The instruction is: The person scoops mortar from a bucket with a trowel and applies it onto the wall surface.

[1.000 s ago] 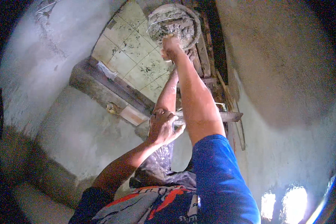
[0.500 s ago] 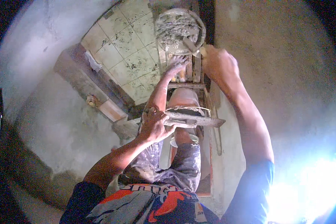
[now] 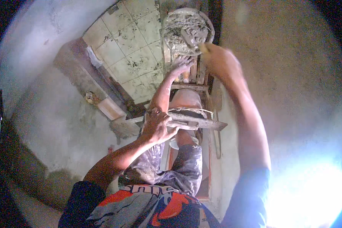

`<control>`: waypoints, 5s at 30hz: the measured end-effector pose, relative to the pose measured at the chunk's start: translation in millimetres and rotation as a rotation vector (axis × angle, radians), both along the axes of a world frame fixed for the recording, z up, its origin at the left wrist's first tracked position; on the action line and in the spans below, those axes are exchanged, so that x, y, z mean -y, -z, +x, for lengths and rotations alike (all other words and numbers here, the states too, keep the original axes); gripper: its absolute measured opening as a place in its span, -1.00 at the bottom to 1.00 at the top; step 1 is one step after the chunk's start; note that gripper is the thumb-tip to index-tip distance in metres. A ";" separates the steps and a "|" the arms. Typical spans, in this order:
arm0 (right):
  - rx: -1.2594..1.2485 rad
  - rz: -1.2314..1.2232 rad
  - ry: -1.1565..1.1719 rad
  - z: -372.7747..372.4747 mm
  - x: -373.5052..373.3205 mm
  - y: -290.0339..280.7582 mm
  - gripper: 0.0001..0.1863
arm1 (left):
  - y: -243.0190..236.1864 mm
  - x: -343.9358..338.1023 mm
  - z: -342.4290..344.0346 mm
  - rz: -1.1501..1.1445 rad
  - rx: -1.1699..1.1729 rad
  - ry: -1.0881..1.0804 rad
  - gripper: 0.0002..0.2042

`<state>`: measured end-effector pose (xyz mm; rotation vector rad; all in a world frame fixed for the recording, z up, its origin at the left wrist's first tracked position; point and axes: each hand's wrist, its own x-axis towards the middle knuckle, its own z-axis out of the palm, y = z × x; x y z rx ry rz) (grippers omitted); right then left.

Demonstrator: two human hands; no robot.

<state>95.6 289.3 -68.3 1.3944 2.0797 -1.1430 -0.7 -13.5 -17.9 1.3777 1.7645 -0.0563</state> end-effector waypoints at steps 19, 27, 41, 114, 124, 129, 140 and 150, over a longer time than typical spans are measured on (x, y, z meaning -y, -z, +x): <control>0.269 -0.254 0.224 -14.4 73.3 81.6 -0.37 | 2.5 -14.7 16.9 -0.059 0.083 0.047 -0.50; 0.048 -0.572 0.416 28.2 22.1 -4.4 -0.42 | -4.0 -9.5 6.0 -0.078 0.022 0.068 -0.54; -0.066 -0.548 0.778 -37.3 46.5 97.8 -0.52 | 2.0 -15.8 11.5 -0.014 -0.031 0.085 -0.52; 0.322 -0.065 -0.417 23.8 26.9 -16.7 -0.54 | -1.0 9.4 2.7 -0.155 0.071 -0.069 -0.49; 0.195 -0.189 -0.074 46.5 67.8 167.9 -0.76 | -7.4 -0.1 8.0 -0.211 0.120 -0.038 -0.40; 0.107 -1.259 0.724 87.8 -17.8 131.3 -0.71 | 1.4 -4.4 10.3 -0.072 0.080 -0.053 -0.49; 0.401 -0.133 -0.267 37.1 61.4 22.9 -0.58 | 1.6 6.1 1.4 -0.066 0.028 -0.056 -0.51; 0.036 -0.702 0.208 27.9 30.2 91.6 -0.55 | 6.9 0.5 13.1 -0.107 0.057 -0.012 -0.50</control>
